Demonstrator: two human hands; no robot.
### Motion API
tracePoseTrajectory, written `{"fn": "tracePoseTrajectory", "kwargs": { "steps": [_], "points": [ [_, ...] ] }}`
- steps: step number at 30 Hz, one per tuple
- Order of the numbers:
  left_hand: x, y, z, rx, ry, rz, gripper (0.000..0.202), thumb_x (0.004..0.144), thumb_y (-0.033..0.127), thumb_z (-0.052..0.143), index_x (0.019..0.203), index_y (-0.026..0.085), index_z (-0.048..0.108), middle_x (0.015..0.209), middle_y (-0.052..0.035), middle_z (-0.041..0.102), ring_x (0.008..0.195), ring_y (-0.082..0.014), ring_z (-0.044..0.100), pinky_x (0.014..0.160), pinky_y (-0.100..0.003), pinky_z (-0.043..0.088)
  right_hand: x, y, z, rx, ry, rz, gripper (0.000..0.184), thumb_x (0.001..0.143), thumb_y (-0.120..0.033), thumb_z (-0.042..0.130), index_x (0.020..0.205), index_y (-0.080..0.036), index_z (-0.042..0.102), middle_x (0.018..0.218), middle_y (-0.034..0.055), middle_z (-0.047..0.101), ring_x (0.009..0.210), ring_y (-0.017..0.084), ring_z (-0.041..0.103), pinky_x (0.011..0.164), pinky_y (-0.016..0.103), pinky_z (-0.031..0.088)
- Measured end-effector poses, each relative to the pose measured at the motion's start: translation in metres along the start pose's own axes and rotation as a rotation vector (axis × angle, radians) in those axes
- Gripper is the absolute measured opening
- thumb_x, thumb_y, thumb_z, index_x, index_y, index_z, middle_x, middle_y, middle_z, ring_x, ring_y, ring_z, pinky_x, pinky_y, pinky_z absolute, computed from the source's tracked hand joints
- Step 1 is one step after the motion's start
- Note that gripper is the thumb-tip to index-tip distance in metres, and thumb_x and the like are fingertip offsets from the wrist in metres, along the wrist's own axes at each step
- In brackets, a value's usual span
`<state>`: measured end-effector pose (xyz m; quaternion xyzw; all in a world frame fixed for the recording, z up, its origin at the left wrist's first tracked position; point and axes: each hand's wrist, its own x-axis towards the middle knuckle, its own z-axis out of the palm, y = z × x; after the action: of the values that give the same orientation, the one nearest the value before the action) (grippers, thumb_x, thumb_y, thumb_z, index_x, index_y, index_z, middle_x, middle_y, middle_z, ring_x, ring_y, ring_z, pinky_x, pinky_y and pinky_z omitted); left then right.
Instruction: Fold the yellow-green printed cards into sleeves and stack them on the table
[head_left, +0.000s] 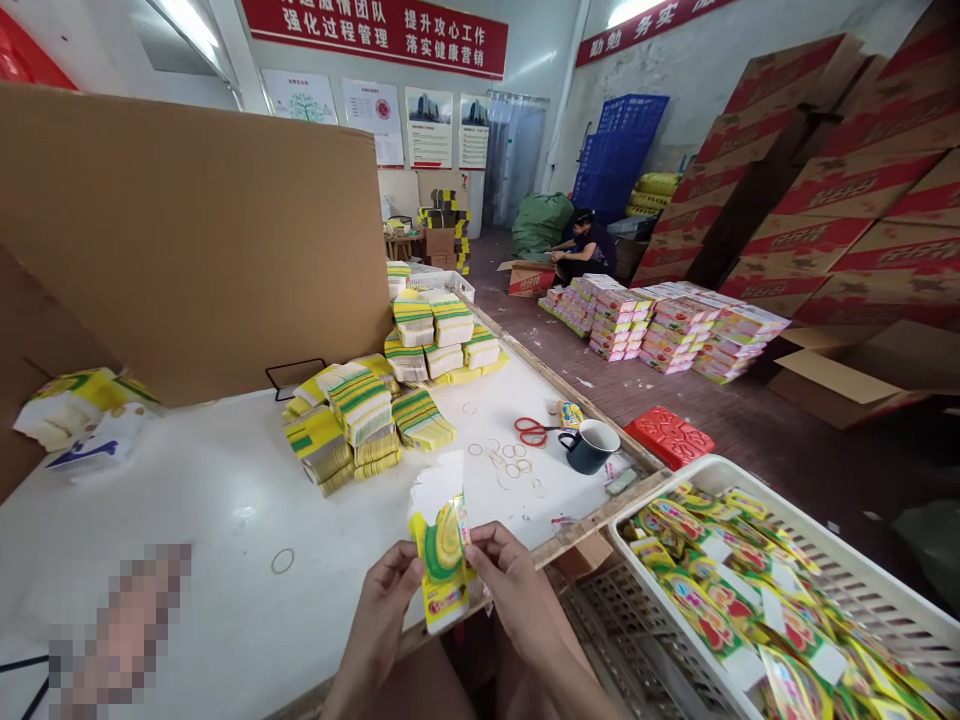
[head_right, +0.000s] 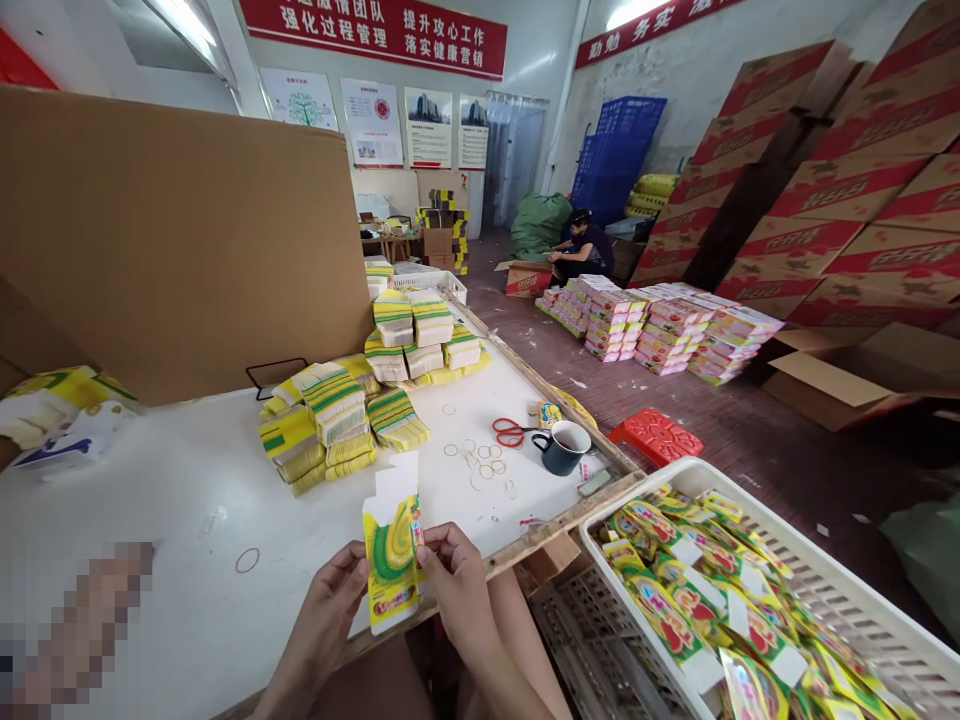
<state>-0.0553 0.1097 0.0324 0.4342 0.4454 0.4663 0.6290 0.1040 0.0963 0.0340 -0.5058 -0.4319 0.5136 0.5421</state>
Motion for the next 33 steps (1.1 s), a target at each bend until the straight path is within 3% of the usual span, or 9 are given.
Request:
{"fn": "tracePoseTrajectory", "kwargs": {
  "steps": [5,8,16,21,24,26,28,31,33],
  "points": [
    [-0.011,0.01,0.015,-0.386,-0.245,-0.117,0.05,0.068,0.042,0.075,0.113,0.024,0.065,0.119,-0.0123,0.067,0.11,-0.033,0.06,0.089,-0.041,0.049,-0.005,-0.013,-0.004,0.145,-0.07,0.085,0.036,0.07,-0.05,0.071,0.071,-0.015,0.065,0.067,0.0035,0.068,0.064,0.015,0.059,0.063,0.027,0.046],
    [-0.014,0.009,0.019,-0.5,-0.281,-0.117,0.045,0.071,0.033,0.074,0.114,0.025,0.065,0.122,-0.01,0.066,0.114,-0.0313,0.058,0.096,-0.04,0.045,-0.008,-0.016,-0.006,0.166,-0.083,0.11,0.039,0.067,-0.053,0.072,0.072,-0.015,0.069,0.067,0.004,0.069,0.064,0.016,0.06,0.064,0.027,0.046],
    [-0.018,0.014,0.023,-0.433,-0.194,-0.141,0.047,0.068,0.029,0.077,0.113,0.02,0.066,0.119,-0.0129,0.068,0.112,-0.0317,0.06,0.093,-0.039,0.047,-0.013,-0.034,-0.005,0.147,-0.13,0.222,0.041,0.057,-0.045,0.081,0.085,-0.015,0.074,0.077,0.0055,0.073,0.075,0.02,0.064,0.071,0.03,0.049],
    [-0.016,0.005,0.026,-0.364,-0.051,-0.147,0.034,0.071,0.035,0.073,0.098,0.017,0.068,0.096,-0.0109,0.076,0.093,-0.029,0.069,0.077,-0.038,0.055,-0.015,-0.029,-0.001,0.001,-0.11,0.152,0.033,0.068,-0.048,0.071,0.071,-0.015,0.072,0.064,0.0021,0.068,0.064,0.018,0.061,0.063,0.028,0.047],
    [-0.012,-0.002,0.026,-0.263,0.024,-0.081,0.042,0.071,0.037,0.072,0.105,0.019,0.058,0.089,-0.008,0.076,0.088,-0.0263,0.07,0.075,-0.037,0.055,-0.015,-0.02,0.002,-0.14,-0.015,0.08,0.029,0.075,-0.043,0.064,0.066,-0.015,0.066,0.06,0.0006,0.063,0.057,0.014,0.054,0.056,0.025,0.043],
    [-0.011,-0.002,0.025,-0.185,0.079,-0.016,0.055,0.071,0.034,0.073,0.116,0.022,0.044,0.085,-0.0045,0.076,0.087,-0.0239,0.07,0.078,-0.036,0.054,-0.016,-0.017,0.001,-0.22,0.018,0.038,0.021,0.077,-0.036,0.062,0.073,-0.016,0.064,0.064,-0.0002,0.062,0.055,0.013,0.05,0.054,0.024,0.041],
    [-0.014,0.001,0.024,-0.137,0.08,0.022,0.063,0.073,0.033,0.07,0.124,0.026,0.032,0.088,-0.0037,0.074,0.087,-0.0232,0.07,0.078,-0.035,0.053,-0.017,-0.019,-0.002,-0.263,-0.003,0.012,0.02,0.077,-0.029,0.063,0.093,-0.017,0.061,0.074,-0.0002,0.063,0.055,0.011,0.05,0.054,0.023,0.041],
    [-0.021,0.011,0.023,-0.111,-0.048,0.008,0.068,0.077,0.037,0.065,0.132,0.027,0.026,0.103,-0.0093,0.071,0.093,-0.0267,0.068,0.076,-0.037,0.054,-0.019,-0.024,-0.01,-0.232,-0.11,-0.037,0.047,0.079,-0.025,0.061,0.124,-0.025,0.046,0.095,0.0017,0.063,0.062,0.011,0.054,0.059,0.023,0.044],
    [-0.025,0.018,0.021,-0.1,-0.14,-0.02,0.07,0.077,0.038,0.064,0.135,0.027,0.027,0.11,-0.0119,0.068,0.097,-0.0289,0.067,0.078,-0.038,0.054,-0.02,-0.027,-0.015,-0.183,-0.174,-0.073,0.051,0.082,-0.027,0.058,0.13,-0.028,0.04,0.1,0.0019,0.062,0.069,0.012,0.056,0.063,0.024,0.046]
  ]
}}
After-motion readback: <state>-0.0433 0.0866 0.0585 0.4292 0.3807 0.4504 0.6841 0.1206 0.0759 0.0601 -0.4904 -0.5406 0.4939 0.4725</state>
